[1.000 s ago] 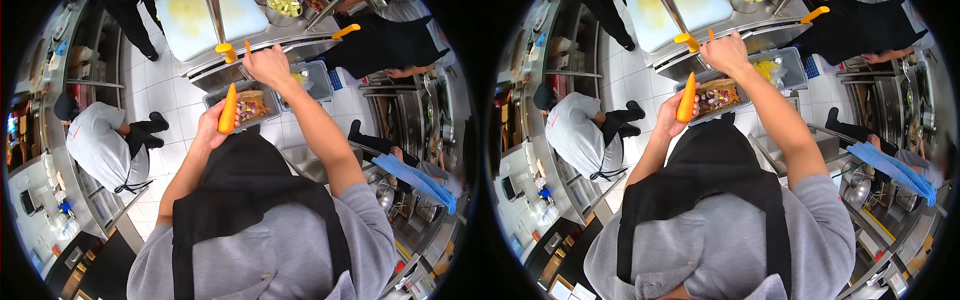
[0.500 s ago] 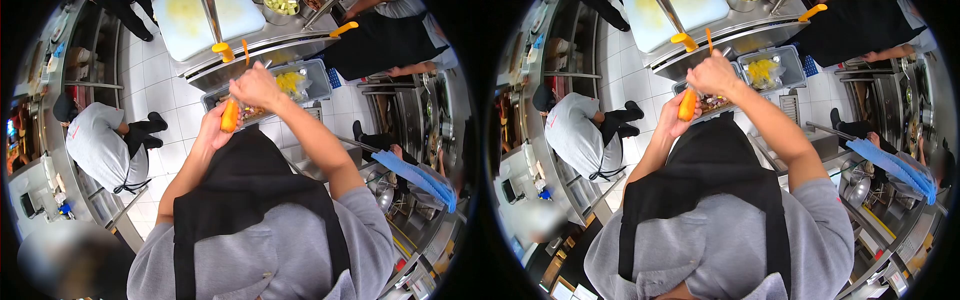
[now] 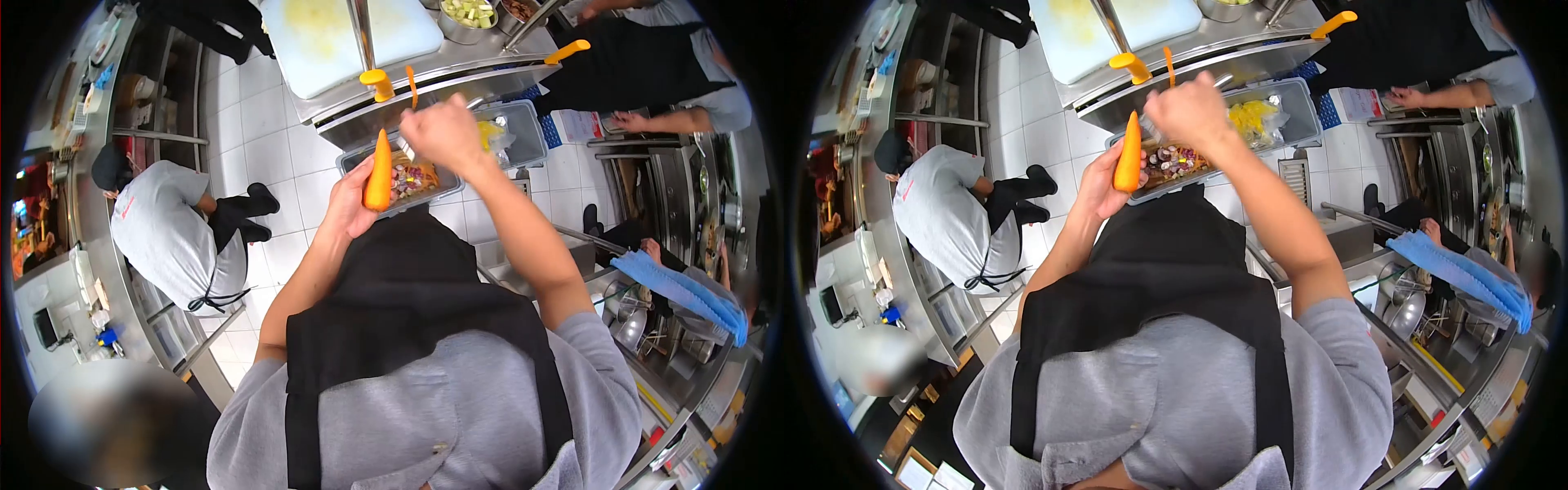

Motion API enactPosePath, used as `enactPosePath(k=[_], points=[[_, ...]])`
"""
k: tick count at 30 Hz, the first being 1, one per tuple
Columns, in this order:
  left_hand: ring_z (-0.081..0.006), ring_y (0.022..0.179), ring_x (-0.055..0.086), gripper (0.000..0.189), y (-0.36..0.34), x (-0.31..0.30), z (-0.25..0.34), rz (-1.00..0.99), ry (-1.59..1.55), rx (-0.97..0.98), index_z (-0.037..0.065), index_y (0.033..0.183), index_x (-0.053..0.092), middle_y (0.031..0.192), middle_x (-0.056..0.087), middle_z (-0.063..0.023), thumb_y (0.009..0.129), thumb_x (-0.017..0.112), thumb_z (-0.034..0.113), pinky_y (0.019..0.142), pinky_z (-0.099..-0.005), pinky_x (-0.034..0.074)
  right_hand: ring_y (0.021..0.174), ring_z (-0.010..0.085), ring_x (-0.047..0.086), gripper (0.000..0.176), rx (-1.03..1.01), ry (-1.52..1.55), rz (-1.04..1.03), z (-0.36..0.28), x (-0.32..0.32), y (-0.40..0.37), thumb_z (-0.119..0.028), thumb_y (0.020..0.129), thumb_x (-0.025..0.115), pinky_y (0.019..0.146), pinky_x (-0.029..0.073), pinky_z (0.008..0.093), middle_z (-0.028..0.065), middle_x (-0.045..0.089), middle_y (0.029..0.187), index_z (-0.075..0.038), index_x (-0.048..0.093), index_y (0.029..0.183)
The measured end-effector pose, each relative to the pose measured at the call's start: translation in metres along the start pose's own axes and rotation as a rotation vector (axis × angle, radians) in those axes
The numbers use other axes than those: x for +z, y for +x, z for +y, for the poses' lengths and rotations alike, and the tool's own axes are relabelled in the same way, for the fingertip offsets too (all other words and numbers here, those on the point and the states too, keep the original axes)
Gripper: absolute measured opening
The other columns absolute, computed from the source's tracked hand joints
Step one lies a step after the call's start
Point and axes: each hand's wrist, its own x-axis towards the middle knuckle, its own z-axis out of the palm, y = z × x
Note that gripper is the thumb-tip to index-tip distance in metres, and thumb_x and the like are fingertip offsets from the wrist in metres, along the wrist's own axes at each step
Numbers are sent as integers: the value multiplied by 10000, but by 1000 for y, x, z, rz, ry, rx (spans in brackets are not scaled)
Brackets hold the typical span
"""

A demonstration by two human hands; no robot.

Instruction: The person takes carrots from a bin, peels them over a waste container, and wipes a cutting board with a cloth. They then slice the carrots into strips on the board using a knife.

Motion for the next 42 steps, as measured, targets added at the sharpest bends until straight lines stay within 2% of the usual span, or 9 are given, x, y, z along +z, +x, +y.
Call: enactPosePath(k=[8, 19, 24, 27, 31, 32, 33, 36, 42], points=[[-227, 870, 603, 392, -13, 2, 16, 72, 40, -100, 72, 1421, 507, 1077, 622, -111, 1076, 439, 247, 745, -375, 542, 594, 273, 627, 429, -183, 25, 115, -50, 10, -13, -302, 929, 564, 755, 423, 442, 90, 642, 573, -102, 673, 565], [-185, 822, 601, 432, -22, -40, 47, -211, -76, -301, 28, 1416, 484, 988, 634, -113, 1059, 411, 260, 722, -310, 532, 630, 326, 675, 569, 435, -174, 212, -21, -20, 19, -376, 1020, 419, 753, 482, 459, 146, 688, 652, -24, 694, 668], [-205, 823, 622, 527, -13, -47, 46, -187, -40, -328, 7, 1513, 380, 1006, 660, -124, 1039, 372, 238, 732, -300, 573, 609, 241, 619, 642, 679, 1321, 402, -13, 1, -32, -521, 997, 515, 631, 505, 422, 153, 620, 578, 11, 672, 675], [-197, 818, 623, 513, -11, -50, 36, -202, -13, -320, 5, 1440, 466, 1000, 664, -124, 1032, 443, 314, 714, -296, 557, 967, 440, 699, 564, 798, 112, -185, -34, 68, -74, -425, 1033, 424, 880, 543, 519, 298, 709, 983, 37, 732, 934], [-166, 861, 589, 345, 7, -74, 7, -209, 114, -276, 70, 1242, 561, 972, 601, -60, 1028, 503, 335, 740, -307, 523, 789, 427, 710, 461, 943, 458, -56, -34, 142, -154, -401, 992, 509, 709, 563, 529, 255, 700, 802, -1, 709, 883], [-164, 846, 574, 266, 9, -73, -5, -24, 164, -260, 81, 1159, 550, 943, 567, -46, 1032, 485, 305, 732, -306, 511, 666, 377, 695, 958, 990, 736, -34, -52, 105, -174, -723, 999, 206, 652, 550, 492, 288, 662, 745, 78, 665, 744], [-171, 815, 561, 233, 23, -91, -13, -53, 141, -322, 79, 1102, 552, 922, 566, -45, 1036, 461, 283, 730, -303, 503, 531, 288, 631, 975, 1111, 847, -52, -61, 100, -192, -774, 972, 195, 561, 535, 439, 185, 603, 639, 54, 650, 732], [-157, 781, 570, 182, 20, -39, -67, 289, 308, -363, 62, 1029, 567, 923, 594, -44, 1029, 504, 234, 679, -298, 494, 529, 196, 573, 848, 1148, 1214, -64, -79, 47, -267, -783, 920, 451, 517, 485, 346, 71, 564, 651, 28, 696, 942], [-139, 790, 593, 451, -35, 87, -228, -541, 1022, -365, 109, 1390, 511, 1026, 589, -44, 956, 634, 93, 684, -301, 530, 658, 136, 572, 361, 1303, 713, 749, -113, -39, -478, -329, 881, 770, 638, 492, 316, 58, 624, 711, -52, 719, 1107]])
